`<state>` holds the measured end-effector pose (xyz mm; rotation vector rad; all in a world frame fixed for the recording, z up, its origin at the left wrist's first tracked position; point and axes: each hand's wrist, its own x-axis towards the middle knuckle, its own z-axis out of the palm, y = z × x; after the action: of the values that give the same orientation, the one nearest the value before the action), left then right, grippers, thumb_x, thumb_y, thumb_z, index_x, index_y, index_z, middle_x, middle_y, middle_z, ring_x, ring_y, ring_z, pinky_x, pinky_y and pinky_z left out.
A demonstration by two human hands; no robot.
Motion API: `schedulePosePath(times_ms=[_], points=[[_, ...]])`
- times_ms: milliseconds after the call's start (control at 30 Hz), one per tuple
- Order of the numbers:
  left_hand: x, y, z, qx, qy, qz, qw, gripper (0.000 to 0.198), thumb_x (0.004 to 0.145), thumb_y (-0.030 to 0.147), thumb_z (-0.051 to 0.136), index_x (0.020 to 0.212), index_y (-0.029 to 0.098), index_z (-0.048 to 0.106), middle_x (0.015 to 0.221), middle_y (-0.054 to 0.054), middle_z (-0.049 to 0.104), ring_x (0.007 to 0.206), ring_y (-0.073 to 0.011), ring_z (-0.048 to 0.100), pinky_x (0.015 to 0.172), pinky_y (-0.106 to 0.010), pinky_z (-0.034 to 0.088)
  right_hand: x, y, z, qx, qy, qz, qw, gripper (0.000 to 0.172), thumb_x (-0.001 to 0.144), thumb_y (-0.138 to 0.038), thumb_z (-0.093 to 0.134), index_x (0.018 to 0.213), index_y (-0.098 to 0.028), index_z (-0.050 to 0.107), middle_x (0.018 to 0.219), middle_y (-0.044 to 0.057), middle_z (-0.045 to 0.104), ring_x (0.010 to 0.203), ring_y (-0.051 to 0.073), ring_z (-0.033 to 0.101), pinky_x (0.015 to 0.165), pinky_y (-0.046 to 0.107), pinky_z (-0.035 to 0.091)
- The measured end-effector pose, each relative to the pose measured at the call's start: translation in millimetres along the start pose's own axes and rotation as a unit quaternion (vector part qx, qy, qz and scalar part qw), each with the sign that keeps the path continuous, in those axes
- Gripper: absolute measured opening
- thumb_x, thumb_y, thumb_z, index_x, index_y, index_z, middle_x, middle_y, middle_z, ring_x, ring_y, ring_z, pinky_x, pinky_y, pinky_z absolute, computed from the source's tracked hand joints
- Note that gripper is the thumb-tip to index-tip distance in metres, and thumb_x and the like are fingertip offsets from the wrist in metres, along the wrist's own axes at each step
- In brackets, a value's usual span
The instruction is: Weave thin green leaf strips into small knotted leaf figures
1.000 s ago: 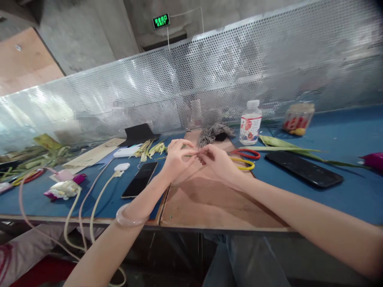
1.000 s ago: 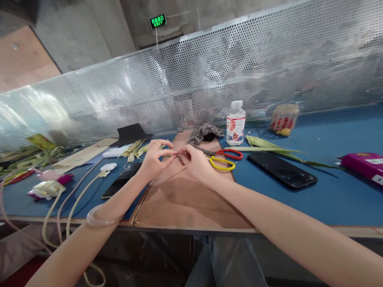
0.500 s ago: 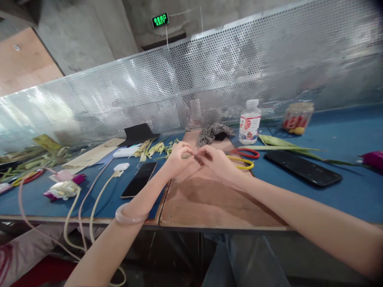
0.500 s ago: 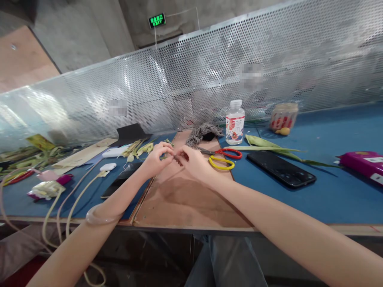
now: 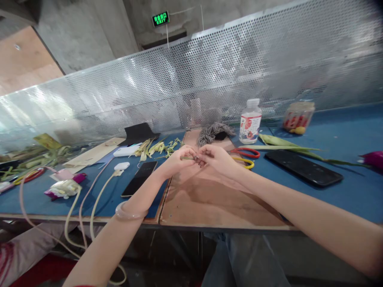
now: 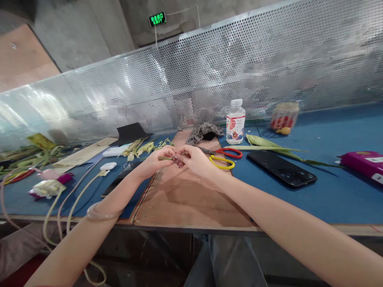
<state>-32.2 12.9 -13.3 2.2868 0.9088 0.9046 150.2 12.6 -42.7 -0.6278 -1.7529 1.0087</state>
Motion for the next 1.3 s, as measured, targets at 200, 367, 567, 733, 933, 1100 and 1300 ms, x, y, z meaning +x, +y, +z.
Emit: schedulePosePath(times_ms=[200, 367, 567, 733, 933, 1100, 1300], points=[[-0.5, 8.2, 0.7, 0.028, -0.006, 0.013, 1.0, 0.008, 0.08, 0.025, 0.057, 0.084, 0.019, 0.058, 0.101, -0.006, 0.055, 0.092, -0.0161, 0.055, 0.087, -0.035, 0.044, 0.0, 0.5, -2.4, -0.006, 0.007, 0.007, 1.0, 0.014, 0.081, -0.03, 0.058, 0.079, -0.016, 0.056, 0.07, 0.002, 0.063, 0.061, 0.011, 0.06, 0.062, 0.026, 0.051], [0.6, 7.7, 0.2, 0.067, -0.006, 0.014, 0.998, 0.011, 0.082, 0.029, 0.055, 0.084, 0.019, 0.057, 0.1, -0.005, 0.055, 0.094, -0.0154, 0.055, 0.09, -0.035, 0.042, 0.0, 1.6, -2.4, 0.002, 0.005, 0.005, 1.0, 0.016, 0.08, -0.031, 0.058, 0.078, -0.016, 0.056, 0.068, 0.001, 0.063, 0.061, 0.011, 0.061, 0.062, 0.027, 0.052], [1.8, 2.7, 1.1, 0.095, 0.008, 0.033, 0.995, 0.014, 0.084, 0.032, 0.052, 0.08, 0.018, 0.055, 0.097, -0.005, 0.054, 0.096, -0.016, 0.053, 0.087, -0.033, 0.043, -1.6, 0.0, -0.5, 0.029, 0.005, 0.016, 0.999, 0.016, 0.078, -0.031, 0.06, 0.076, -0.016, 0.056, 0.068, 0.001, 0.063, 0.062, 0.011, 0.061, 0.064, 0.027, 0.053], [2.8, 1.5, 0.0, 0.139, 0.017, 0.073, 0.987, 0.018, 0.087, 0.03, 0.046, 0.079, 0.018, 0.056, 0.094, -0.005, 0.055, 0.096, -0.0167, 0.051, 0.091, -0.035, 0.041, -2.2, 0.8, 0.1, 0.051, 0.0, 0.025, 0.998, 0.023, 0.076, -0.037, 0.063, 0.078, -0.015, 0.057, 0.07, 0.002, 0.064, 0.062, 0.011, 0.061, 0.066, 0.028, 0.054], [4.1, 0.9, 1.2, 0.163, 0.067, 0.066, 0.982, 0.016, 0.086, 0.027, 0.045, 0.078, 0.018, 0.055, 0.087, -0.003, 0.058, 0.088, -0.016, 0.053, 0.087, -0.034, 0.041, -3.0, -3.7, 2.6, 0.053, 0.016, 0.042, 0.998, 0.024, 0.075, -0.038, 0.063, 0.075, -0.015, 0.057, 0.068, 0.003, 0.063, 0.062, 0.012, 0.061, 0.065, 0.028, 0.052], [4.3, 2.2, 4.4, 0.108, 0.078, 0.013, 0.991, 0.014, 0.086, 0.026, 0.046, 0.079, 0.018, 0.056, 0.079, 0.0, 0.06, 0.078, -0.0132, 0.055, 0.076, -0.028, 0.044, -4.9, -6.9, 2.5, -0.02, 0.029, 0.033, 0.999, 0.021, 0.079, -0.035, 0.058, 0.075, -0.015, 0.055, 0.067, 0.002, 0.062, 0.053, 0.008, 0.052, 0.051, 0.021, 0.045], [3.4, 2.5, 5.6, 0.107, 0.093, 0.0, 0.99, 0.015, 0.084, 0.026, 0.048, 0.077, 0.018, 0.057, 0.075, 0.0, 0.06, 0.072, -0.0125, 0.056, 0.069, -0.026, 0.044, -4.6, -2.4, 2.2, -0.078, 0.029, 0.053, 0.995, 0.021, 0.08, -0.037, 0.056, 0.076, -0.016, 0.055, 0.069, 0.003, 0.063, 0.053, 0.009, 0.05, 0.042, 0.019, 0.039]])
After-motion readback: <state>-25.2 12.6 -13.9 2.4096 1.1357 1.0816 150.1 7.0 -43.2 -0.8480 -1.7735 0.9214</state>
